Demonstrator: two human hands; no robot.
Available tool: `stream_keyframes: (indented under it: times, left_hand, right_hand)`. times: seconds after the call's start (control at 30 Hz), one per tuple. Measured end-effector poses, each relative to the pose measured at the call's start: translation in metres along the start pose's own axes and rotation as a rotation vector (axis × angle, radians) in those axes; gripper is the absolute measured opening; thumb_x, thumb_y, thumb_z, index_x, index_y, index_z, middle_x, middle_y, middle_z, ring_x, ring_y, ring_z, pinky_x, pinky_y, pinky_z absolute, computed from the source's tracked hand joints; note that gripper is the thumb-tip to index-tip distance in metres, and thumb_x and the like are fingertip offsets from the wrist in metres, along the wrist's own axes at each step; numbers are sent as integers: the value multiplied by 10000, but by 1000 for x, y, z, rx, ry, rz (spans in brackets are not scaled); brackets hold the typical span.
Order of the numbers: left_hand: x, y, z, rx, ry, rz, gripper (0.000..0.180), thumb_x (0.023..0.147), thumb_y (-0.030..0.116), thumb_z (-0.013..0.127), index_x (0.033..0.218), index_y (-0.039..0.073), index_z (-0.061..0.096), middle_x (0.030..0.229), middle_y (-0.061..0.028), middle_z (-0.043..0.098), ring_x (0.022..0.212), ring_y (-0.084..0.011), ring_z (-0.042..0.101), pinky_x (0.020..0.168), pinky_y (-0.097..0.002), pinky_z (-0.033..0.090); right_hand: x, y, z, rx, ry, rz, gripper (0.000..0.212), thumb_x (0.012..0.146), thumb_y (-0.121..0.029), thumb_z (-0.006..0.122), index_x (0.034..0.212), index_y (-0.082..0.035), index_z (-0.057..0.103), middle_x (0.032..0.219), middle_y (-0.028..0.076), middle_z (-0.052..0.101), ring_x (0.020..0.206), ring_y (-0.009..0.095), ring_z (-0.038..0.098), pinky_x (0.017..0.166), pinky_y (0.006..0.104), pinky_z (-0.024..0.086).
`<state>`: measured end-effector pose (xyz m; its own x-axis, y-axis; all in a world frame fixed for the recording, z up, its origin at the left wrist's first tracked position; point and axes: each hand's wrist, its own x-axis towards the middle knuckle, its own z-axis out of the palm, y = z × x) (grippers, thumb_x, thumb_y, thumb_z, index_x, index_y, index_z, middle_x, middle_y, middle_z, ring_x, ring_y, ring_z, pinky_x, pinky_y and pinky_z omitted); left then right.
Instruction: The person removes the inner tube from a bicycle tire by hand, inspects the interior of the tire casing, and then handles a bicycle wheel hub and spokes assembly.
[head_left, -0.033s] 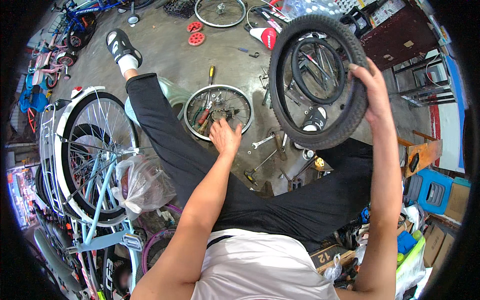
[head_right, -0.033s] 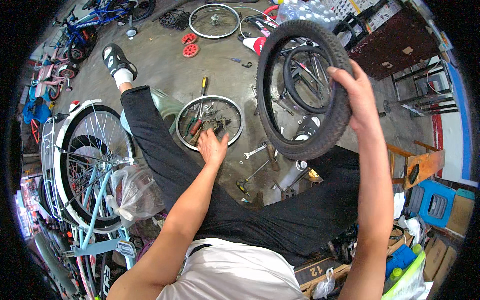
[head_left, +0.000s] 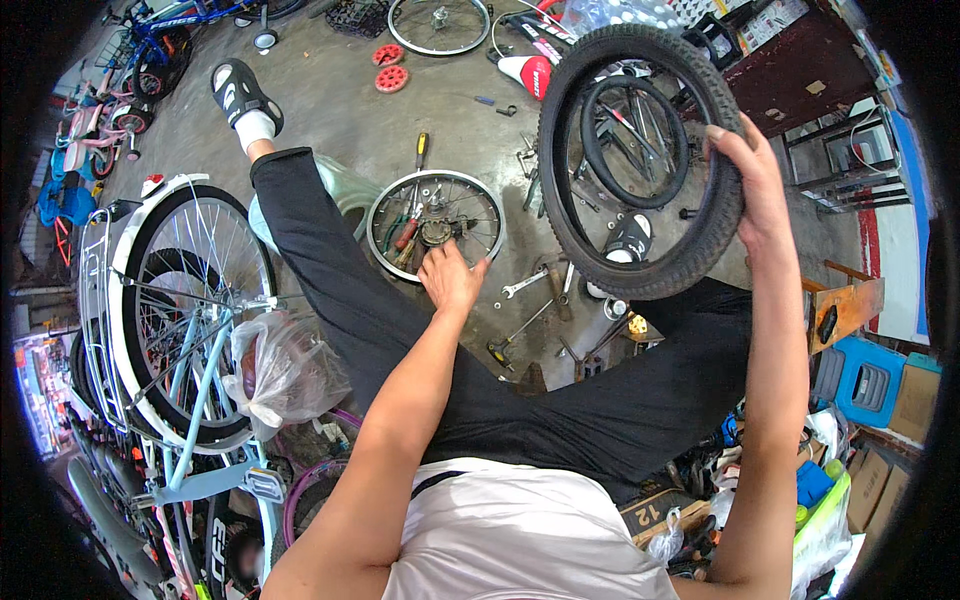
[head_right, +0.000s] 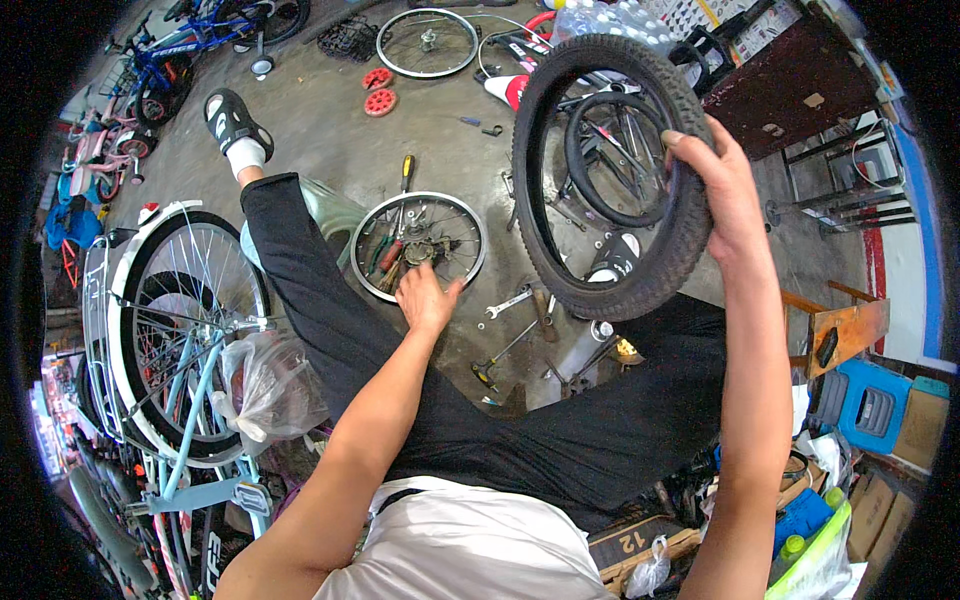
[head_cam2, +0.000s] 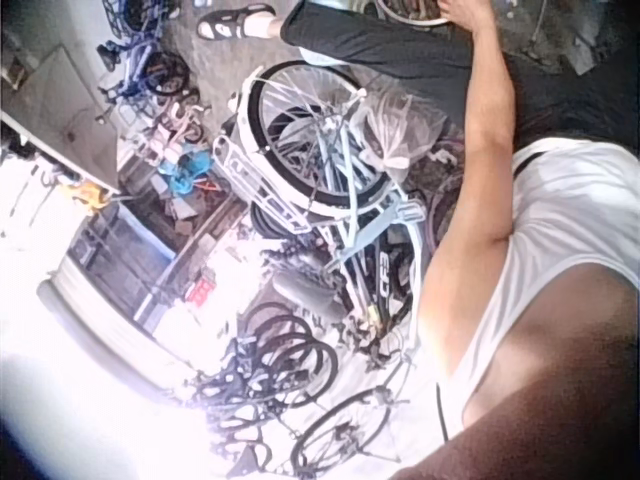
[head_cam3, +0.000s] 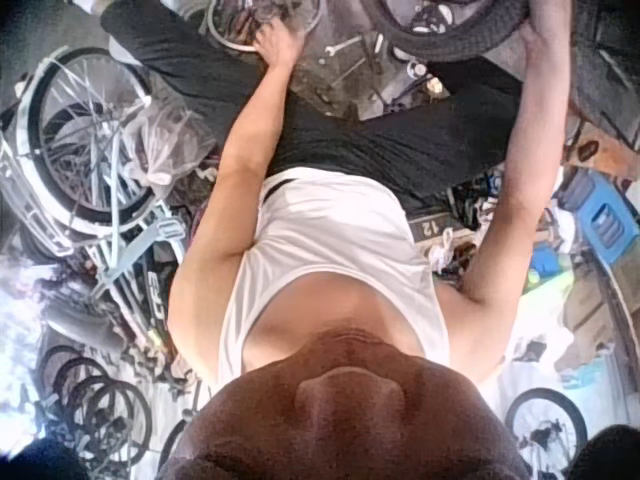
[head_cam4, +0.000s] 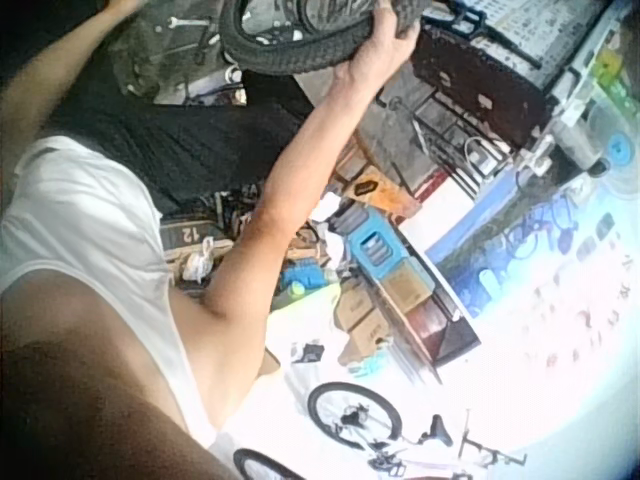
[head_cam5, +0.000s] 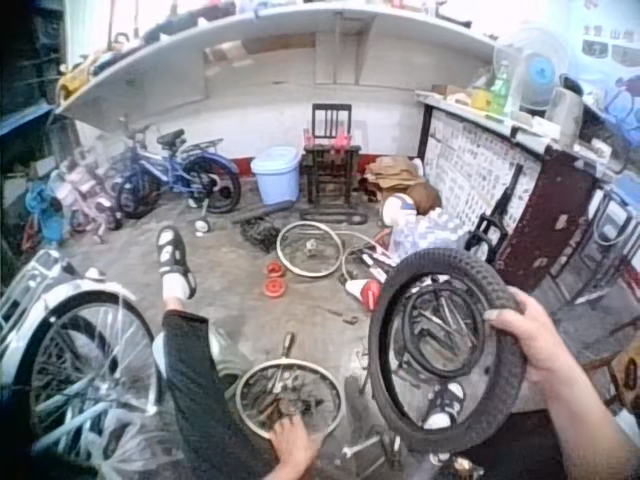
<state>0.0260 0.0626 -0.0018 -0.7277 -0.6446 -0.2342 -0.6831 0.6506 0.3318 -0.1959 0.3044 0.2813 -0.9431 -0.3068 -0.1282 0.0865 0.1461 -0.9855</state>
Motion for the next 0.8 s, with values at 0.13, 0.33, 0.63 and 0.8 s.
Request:
stream_keyframes:
  times: [0.13,0.33,0.63,0.8]
  left_hand:
    - [-6,-11,13,409,-130,267,402,821,338,702,1135,99,627,1157,-100,615,1159,-306,534,969,-526,370]
    - [7,-6,23,404,-149,415,168,880,157,557,1034,148,623,1002,-46,664,960,-271,653,790,-466,459]
    - [66,98,39,320,-80,358,215,872,132,553,1079,126,611,1014,-67,692,906,-272,702,844,-459,461]
    - [71,94,57,225,-131,362,262,876,175,578,1129,127,627,1122,-135,637,1008,-309,651,881,-478,437]
  right_hand:
    - [-4,-11,-4,34,-7,-57,410,864,-164,689,1217,2,565,804,-1,599,649,59,567,582,207,471]
    - [16,10,3,55,21,-100,408,856,-127,683,1218,21,567,900,30,629,717,80,601,657,239,507]
    - [41,0,11,44,34,-128,453,850,-148,706,1232,37,547,964,38,636,794,84,599,713,233,487]
    - [51,6,10,89,59,-132,461,840,-161,717,1230,20,551,862,1,592,720,69,556,644,215,458]
